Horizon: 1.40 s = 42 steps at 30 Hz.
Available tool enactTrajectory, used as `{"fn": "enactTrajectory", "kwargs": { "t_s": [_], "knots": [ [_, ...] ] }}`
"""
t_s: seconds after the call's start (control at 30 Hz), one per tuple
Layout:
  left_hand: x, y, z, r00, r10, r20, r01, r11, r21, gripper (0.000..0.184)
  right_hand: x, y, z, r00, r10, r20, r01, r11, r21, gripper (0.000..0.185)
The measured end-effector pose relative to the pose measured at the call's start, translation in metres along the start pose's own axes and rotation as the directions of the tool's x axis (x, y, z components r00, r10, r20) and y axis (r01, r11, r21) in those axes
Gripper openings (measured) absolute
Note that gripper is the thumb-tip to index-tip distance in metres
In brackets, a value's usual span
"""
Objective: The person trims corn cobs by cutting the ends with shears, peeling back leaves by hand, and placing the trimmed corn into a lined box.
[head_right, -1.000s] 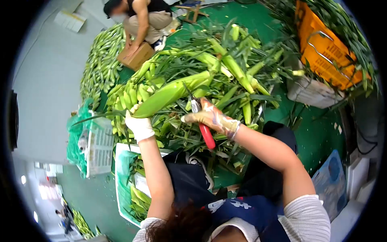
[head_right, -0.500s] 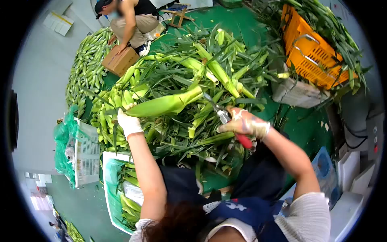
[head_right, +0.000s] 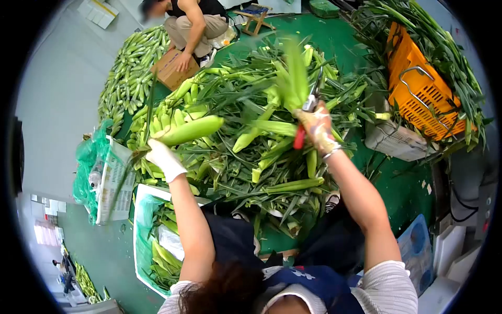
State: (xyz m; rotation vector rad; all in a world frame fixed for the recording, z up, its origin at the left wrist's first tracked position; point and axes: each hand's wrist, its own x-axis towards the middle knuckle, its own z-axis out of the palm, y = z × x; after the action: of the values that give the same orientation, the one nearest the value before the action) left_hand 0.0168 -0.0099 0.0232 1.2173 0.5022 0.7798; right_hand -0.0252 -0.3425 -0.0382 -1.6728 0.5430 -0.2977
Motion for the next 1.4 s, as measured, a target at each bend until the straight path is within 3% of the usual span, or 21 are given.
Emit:
{"fn": "enactTrajectory", "kwargs": {
  "t_s": [0.07, 0.1, 0.13, 0.17, 0.27, 0.3, 0.33, 0.43, 0.47, 0.53, 0.6, 0.67, 0.73, 0.8, 0.87, 0.93, 1.0, 1.1, 1.23, 1.33, 1.4],
  "knots": [
    [0.034, -0.019, -0.012, 0.997, -0.039, -0.059, 0.036, 0.998, -0.046, 0.026, 0.002, -0.021, -0.014, 0.992, -0.124, 0.033, 0.124, 0.859, -0.497, 0.046],
    [0.044, -0.033, -0.017, 0.991, -0.087, -0.106, 0.078, 0.993, -0.090, 0.025, 0.006, -0.007, -0.011, 0.936, -0.352, 0.027, 0.272, 0.672, -0.689, 0.048],
    [0.046, -0.036, -0.018, 0.983, -0.177, -0.036, 0.169, 0.972, -0.163, 0.029, 0.002, -0.008, -0.005, 0.829, -0.554, 0.070, 0.355, 0.425, -0.833, 0.050],
    [0.046, -0.040, -0.020, 0.978, -0.210, 0.018, 0.210, 0.969, -0.129, 0.031, -0.003, -0.009, 0.003, 0.847, -0.529, 0.048, 0.314, 0.426, -0.849, 0.047],
    [0.004, -0.026, -0.002, 0.880, -0.347, 0.326, 0.397, 0.912, -0.102, 0.034, -0.056, -0.027, 0.017, 0.748, -0.628, 0.213, 0.587, 0.477, -0.654, 0.048],
    [-0.012, -0.019, 0.007, 0.858, -0.367, 0.359, 0.405, 0.914, -0.033, 0.036, -0.072, -0.034, 0.023, 0.829, -0.442, 0.343, 0.559, 0.621, -0.550, 0.049],
    [-0.025, -0.016, 0.015, 0.834, -0.388, 0.392, 0.406, 0.913, 0.039, 0.038, -0.084, -0.037, 0.025, 0.842, -0.246, 0.479, 0.477, 0.754, -0.452, 0.052],
    [-0.033, -0.023, 0.031, 0.737, -0.524, 0.426, 0.586, 0.810, -0.019, 0.047, -0.090, -0.009, 0.029, 0.726, -0.131, 0.675, 0.322, 0.932, -0.164, 0.057],
    [-0.037, -0.023, 0.031, 0.734, -0.524, 0.432, 0.586, 0.810, -0.015, 0.047, -0.092, -0.003, 0.030, 0.642, -0.127, 0.756, 0.075, 0.992, 0.103, 0.055],
    [-0.054, -0.027, 0.027, 0.600, -0.604, 0.525, 0.711, 0.704, -0.002, 0.048, -0.108, -0.008, 0.030, 0.630, 0.069, 0.773, -0.368, 0.903, 0.220, 0.052],
    [-0.085, -0.032, 0.027, 0.583, -0.657, 0.477, 0.631, 0.737, 0.242, 0.052, -0.116, 0.020, 0.043, 0.672, -0.024, 0.740, -0.114, 0.984, 0.135, 0.054],
    [-0.095, -0.045, 0.022, 0.425, -0.659, 0.621, 0.567, 0.728, 0.385, 0.053, -0.138, 0.021, 0.054, 0.659, -0.160, 0.735, -0.234, 0.885, 0.402, 0.056],
    [-0.102, -0.041, 0.017, 0.340, -0.631, 0.698, 0.431, 0.764, 0.481, 0.044, -0.147, 0.015, 0.054, 0.638, 0.019, 0.769, -0.373, 0.882, 0.288, 0.059],
    [-0.113, -0.042, -0.002, 0.406, -0.445, 0.798, -0.110, 0.843, 0.526, 0.034, -0.143, 0.010, 0.053, 0.735, 0.061, 0.675, -0.485, 0.743, 0.462, 0.054],
    [-0.119, -0.045, -0.014, 0.394, -0.372, 0.840, -0.048, 0.905, 0.423, 0.037, -0.122, 0.019, 0.053, 0.806, -0.070, 0.588, -0.058, 0.979, 0.197, 0.050],
    [-0.114, -0.030, -0.013, 0.367, -0.472, 0.802, 0.065, 0.873, 0.484, 0.035, -0.106, 0.010, 0.042, 0.672, -0.084, 0.736, -0.050, 0.986, 0.158, 0.051],
    [-0.091, -0.034, -0.020, 0.304, -0.557, 0.773, 0.285, 0.827, 0.484, 0.030, -0.092, 0.002, 0.026, 0.597, 0.049, 0.801, 0.179, 0.965, -0.192, 0.054],
    [-0.058, -0.021, -0.029, 0.150, -0.630, 0.762, 0.243, 0.770, 0.589, 0.034, -0.082, -0.009, 0.008, 0.539, 0.153, 0.828, 0.279, 0.895, -0.347, 0.060],
    [-0.059, -0.028, -0.038, -0.121, -0.665, 0.737, 0.245, 0.699, 0.672, 0.041, -0.077, 0.003, 0.004, 0.426, 0.111, 0.898, 0.324, 0.908, -0.266, 0.072],
    [-0.069, -0.037, -0.034, -0.366, -0.673, 0.643, 0.438, 0.485, 0.757, 0.047, -0.076, -0.013, -0.002, 0.387, 0.062, 0.920, 0.256, 0.951, -0.171, 0.067],
    [-0.066, -0.044, -0.035, -0.421, -0.626, 0.656, 0.492, 0.451, 0.745, 0.049, -0.076, -0.005, -0.003, 0.372, -0.024, 0.928, 0.299, 0.950, -0.095, 0.058]
  ]
}}
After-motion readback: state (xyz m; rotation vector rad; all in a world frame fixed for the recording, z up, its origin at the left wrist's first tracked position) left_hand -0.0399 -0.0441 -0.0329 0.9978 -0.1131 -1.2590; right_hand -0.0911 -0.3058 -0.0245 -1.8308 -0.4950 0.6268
